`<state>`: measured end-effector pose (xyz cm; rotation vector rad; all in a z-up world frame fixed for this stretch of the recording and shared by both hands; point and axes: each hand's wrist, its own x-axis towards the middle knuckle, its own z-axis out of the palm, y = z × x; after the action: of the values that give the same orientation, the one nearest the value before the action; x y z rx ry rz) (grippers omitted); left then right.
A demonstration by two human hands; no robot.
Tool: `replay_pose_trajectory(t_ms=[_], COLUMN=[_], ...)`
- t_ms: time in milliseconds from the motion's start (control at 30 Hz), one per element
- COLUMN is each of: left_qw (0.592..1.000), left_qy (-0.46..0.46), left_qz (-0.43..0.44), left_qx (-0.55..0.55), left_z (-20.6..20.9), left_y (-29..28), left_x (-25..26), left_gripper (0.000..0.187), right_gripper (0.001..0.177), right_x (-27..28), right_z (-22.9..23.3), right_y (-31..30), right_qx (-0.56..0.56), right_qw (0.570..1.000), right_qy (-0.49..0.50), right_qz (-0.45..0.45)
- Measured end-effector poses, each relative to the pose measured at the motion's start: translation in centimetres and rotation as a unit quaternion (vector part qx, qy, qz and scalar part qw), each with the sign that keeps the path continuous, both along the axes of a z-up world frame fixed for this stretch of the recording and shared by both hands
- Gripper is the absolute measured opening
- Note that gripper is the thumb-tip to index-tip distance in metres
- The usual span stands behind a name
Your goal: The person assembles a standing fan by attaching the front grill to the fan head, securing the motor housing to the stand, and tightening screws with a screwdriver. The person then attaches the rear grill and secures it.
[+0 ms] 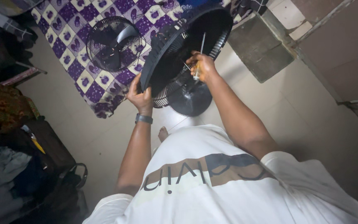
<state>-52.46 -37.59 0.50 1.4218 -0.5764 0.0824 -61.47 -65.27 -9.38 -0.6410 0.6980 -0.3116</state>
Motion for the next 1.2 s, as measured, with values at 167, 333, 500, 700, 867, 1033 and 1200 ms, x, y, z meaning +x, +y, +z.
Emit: replay_pose_trajectory(t_ms=[167,333,500,700,867,1033,1200], left_qw=[1.000,0.999,0.999,0.997,0.963,0.959,0.927], left_qy=[-0.008,0.018,0.002,0.040,0.037,-0.109,-0.152], left_qz=[0.004,0.015,0.012,-0.006,-0.067,-0.147,-0.032], left_qx=[0.018,0.025,0.033,0.065,0.257,0.216,0.340], left_z=[-0.8,-2.1,-3.5,-3.6,0.2,5.8,9.1], left_y=[1.1,1.9,2.6,3.1,4.0,2.8,-0.9], left_x=[-0.1,-0.8,-0.9,-0.8,-2.0,-2.9,-2.2], left_gripper=[0.046,0.048,0.049,0.052,0.061,0.079,0.064], right_gripper=[0.013,0.010,0.006,0.014,0.005,0.010,0.014], right_x=[1.0,2.3,2.8,2.1,1.5,2.1,2.4], right_z=[-0.6,-1.4,-0.9,0.3,0.2,-1.4,-1.1], right_y=[-0.7,0.3,1.0,1.5,1.2,1.0,3.0], right_qx=[0.121,0.158,0.159,0.165,0.136,0.162,0.113], right_qw=[0.992,0.986,0.984,0.982,0.988,0.982,0.990], right_qy=[-0.030,-0.046,-0.067,-0.093,-0.073,-0.091,-0.082], right_qz=[-0.033,-0.040,-0.047,-0.005,-0.023,-0.041,-0.006])
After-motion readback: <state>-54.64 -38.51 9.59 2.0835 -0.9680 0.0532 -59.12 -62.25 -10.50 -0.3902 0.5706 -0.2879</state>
